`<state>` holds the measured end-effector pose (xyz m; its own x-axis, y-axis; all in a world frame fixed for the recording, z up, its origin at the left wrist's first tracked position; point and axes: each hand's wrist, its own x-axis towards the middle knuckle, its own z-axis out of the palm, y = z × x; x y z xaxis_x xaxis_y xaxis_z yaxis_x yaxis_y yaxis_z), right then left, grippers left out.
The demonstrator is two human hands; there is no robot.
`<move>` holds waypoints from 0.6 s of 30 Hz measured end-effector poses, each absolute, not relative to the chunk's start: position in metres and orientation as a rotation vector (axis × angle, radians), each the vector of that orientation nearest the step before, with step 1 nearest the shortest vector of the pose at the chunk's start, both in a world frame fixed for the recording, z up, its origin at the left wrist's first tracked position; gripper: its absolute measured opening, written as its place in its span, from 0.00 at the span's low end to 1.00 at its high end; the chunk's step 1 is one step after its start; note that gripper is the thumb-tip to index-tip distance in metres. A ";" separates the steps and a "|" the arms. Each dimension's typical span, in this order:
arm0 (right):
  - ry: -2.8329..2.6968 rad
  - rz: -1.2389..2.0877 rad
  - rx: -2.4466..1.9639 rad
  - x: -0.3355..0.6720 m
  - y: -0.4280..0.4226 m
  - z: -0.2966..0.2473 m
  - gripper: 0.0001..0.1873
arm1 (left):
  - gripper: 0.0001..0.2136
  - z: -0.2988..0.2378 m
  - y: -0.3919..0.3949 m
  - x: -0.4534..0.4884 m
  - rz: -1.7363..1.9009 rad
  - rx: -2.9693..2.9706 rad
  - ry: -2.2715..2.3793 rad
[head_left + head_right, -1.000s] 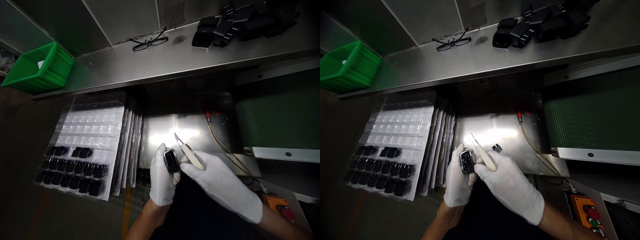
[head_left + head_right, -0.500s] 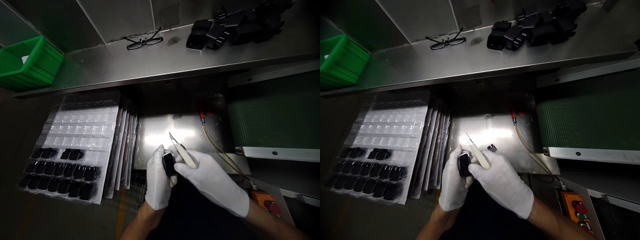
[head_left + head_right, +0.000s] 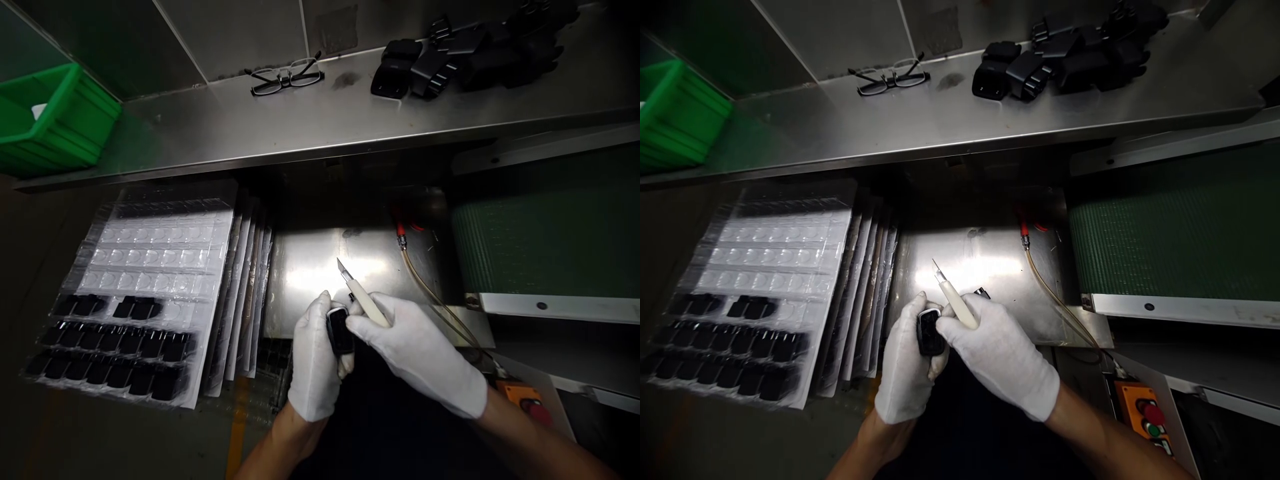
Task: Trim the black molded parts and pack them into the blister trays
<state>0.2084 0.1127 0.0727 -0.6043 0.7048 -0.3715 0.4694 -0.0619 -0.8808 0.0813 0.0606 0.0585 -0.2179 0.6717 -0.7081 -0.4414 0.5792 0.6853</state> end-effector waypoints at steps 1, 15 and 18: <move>-1.897 1.820 -1.323 0.208 0.114 0.073 0.09 | 0.25 0.058 0.060 0.081 1.022 0.212 1.467; -1.377 2.048 -1.538 0.202 0.121 0.076 0.11 | 0.29 0.055 0.064 0.081 0.864 -0.030 1.331; -1.394 2.029 -1.562 0.203 0.121 0.074 0.10 | 0.29 0.054 0.066 0.080 0.841 -0.080 1.298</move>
